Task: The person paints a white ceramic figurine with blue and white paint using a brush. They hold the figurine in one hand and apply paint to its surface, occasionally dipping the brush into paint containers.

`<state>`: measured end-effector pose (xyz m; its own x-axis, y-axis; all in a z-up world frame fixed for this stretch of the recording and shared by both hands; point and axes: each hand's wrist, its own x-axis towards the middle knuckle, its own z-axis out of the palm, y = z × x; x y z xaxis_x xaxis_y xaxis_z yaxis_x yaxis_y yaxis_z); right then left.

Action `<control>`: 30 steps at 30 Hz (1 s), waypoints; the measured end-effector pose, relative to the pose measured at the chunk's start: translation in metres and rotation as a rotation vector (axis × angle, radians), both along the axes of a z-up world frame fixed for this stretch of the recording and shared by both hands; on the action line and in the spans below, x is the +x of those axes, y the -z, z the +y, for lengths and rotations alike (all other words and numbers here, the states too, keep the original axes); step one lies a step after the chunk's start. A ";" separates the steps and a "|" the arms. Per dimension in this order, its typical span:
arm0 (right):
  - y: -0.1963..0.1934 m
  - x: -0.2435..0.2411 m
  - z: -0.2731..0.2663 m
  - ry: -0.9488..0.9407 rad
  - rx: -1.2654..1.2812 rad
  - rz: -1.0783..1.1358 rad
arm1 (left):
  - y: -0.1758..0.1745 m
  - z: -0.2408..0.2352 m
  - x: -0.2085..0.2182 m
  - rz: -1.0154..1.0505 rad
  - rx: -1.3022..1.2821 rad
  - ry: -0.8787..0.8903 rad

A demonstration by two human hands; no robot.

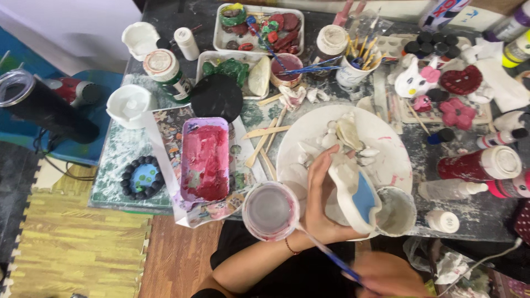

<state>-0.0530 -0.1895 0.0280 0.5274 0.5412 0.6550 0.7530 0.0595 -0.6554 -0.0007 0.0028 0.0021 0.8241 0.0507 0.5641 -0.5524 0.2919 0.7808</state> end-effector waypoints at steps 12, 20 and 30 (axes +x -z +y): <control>0.036 -0.049 -0.036 0.777 0.611 0.311 | 0.014 -0.013 0.005 -0.320 0.250 -0.167; 0.020 -0.049 -0.042 0.673 0.562 0.310 | 0.017 -0.021 0.007 -0.314 0.335 -0.226; 0.027 -0.056 -0.049 0.709 0.487 0.285 | 0.020 -0.021 0.008 -0.339 0.392 -0.179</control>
